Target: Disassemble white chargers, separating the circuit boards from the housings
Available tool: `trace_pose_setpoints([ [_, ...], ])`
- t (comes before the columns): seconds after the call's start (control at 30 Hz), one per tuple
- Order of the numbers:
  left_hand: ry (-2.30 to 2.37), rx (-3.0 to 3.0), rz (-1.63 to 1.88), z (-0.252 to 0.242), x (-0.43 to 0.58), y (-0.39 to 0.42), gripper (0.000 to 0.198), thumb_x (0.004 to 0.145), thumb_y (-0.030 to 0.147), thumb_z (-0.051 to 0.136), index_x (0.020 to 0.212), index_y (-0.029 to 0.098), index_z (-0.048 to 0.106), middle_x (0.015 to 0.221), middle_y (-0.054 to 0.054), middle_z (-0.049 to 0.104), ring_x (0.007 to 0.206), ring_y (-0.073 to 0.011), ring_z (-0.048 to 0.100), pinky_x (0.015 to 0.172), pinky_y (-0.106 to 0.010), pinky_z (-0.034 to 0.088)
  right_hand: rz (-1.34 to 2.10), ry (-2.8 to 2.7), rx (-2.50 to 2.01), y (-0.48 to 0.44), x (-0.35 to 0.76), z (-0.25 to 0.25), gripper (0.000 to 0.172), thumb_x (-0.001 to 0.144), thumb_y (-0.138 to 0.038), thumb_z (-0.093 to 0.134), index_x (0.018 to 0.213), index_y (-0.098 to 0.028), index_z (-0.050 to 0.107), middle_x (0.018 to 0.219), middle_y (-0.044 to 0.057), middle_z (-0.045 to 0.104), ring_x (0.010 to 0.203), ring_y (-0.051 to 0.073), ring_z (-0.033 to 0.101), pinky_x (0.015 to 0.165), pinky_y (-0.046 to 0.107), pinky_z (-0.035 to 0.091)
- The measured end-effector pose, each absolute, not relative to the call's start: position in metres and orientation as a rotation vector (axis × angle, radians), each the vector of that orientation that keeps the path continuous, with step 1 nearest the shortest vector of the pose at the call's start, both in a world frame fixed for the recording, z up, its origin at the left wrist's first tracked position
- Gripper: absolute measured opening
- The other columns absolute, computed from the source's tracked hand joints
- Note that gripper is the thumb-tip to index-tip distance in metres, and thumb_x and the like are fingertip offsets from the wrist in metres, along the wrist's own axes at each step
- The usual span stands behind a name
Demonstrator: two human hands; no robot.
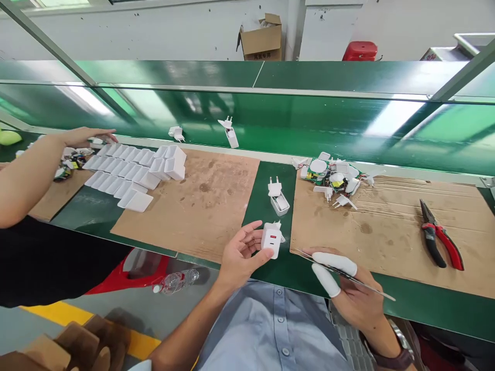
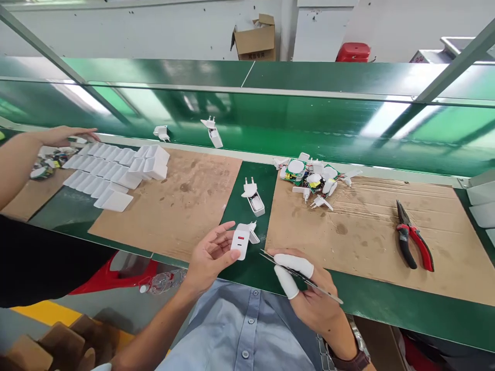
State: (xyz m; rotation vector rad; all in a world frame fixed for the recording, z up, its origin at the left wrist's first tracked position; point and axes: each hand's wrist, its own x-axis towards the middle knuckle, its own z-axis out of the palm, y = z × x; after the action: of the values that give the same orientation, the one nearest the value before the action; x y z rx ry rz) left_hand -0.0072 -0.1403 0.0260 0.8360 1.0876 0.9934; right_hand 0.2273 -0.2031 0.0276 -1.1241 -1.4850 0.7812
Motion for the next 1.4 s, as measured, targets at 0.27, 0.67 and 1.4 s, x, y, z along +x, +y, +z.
trace_pose_setpoints([
  [0.27, 1.017, 0.808, 1.037, 0.013, -0.002, -0.150, 0.061, 0.069, 0.025, 0.093, 0.124, 0.020, 0.066, 0.111, -0.010, 0.078, 0.099, -0.0220, 0.076, 0.088, -0.034, 0.062, 0.825, -1.541, -1.008, -0.194, 0.202, 0.030, 0.047, 0.090, 0.004, 0.061, 0.126, -0.027, 0.067, 0.124, 0.006, 0.075, 0.117, 0.025, 0.072, 0.106, 0.045, 0.060],
  [0.67, 1.012, 0.861, 1.163, 0.007, 0.008, -0.157, 0.067, 0.064, 0.021, 0.096, 0.122, 0.021, 0.062, 0.108, -0.009, 0.079, 0.099, -0.0247, 0.076, 0.086, -0.037, 0.061, 0.701, -1.509, -1.069, -0.195, 0.191, 0.020, 0.051, 0.087, 0.002, 0.064, 0.128, -0.028, 0.067, 0.122, 0.006, 0.077, 0.114, 0.026, 0.074, 0.100, 0.043, 0.064],
  [1.4, 1.052, 0.888, 1.207, 0.002, 0.010, -0.160, 0.067, 0.063, 0.021, 0.096, 0.122, 0.020, 0.063, 0.114, -0.011, 0.077, 0.103, -0.0256, 0.074, 0.088, -0.038, 0.061, 0.787, -1.340, -1.205, -0.201, 0.181, 0.009, 0.029, 0.094, -0.013, 0.067, 0.117, -0.028, 0.075, 0.112, 0.007, 0.080, 0.110, 0.028, 0.076, 0.097, 0.046, 0.066],
])
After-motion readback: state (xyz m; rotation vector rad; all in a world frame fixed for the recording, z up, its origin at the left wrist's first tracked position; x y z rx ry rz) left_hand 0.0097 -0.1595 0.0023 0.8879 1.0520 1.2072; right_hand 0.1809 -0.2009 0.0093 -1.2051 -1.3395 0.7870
